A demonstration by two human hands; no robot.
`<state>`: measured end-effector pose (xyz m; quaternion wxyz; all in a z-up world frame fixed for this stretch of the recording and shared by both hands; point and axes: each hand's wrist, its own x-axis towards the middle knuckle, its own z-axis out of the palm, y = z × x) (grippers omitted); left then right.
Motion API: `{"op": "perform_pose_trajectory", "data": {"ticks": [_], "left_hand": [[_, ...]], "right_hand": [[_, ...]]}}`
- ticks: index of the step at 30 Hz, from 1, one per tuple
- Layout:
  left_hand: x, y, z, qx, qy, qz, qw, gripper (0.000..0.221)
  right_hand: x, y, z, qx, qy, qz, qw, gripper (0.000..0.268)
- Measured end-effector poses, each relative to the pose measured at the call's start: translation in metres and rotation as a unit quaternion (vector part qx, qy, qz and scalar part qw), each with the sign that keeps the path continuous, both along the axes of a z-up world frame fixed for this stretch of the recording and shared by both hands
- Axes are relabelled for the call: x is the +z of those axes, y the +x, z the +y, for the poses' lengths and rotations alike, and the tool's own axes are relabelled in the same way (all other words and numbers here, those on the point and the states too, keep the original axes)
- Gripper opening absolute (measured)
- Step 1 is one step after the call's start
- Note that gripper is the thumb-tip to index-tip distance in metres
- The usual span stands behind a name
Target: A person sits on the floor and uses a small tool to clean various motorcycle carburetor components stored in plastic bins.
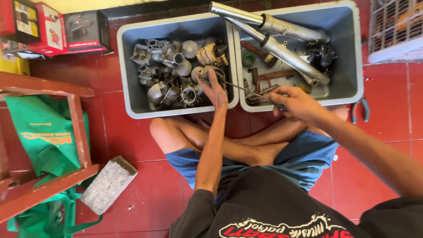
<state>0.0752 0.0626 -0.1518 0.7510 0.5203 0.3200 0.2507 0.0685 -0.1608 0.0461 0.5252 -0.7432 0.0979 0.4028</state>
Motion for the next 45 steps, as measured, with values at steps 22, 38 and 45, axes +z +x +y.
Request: {"op": "perform_pose_trajectory", "data": {"ticks": [22,38,45], "left_hand": [[0.032,-0.002,-0.005,-0.021,-0.055,0.016,0.998,0.106],[0.049,-0.007,-0.003,-0.049,-0.127,-0.099,0.986,0.041],[-0.043,0.029,0.009,-0.038,-0.169,-0.002,0.985,0.084]], "right_hand": [[0.013,0.006,0.005,-0.016,-0.014,-0.101,0.995,0.032],[0.017,0.028,-0.006,0.169,-0.210,-0.306,0.913,0.031],[-0.005,0.015,-0.017,0.282,-0.212,-0.532,0.770,0.033]]}}
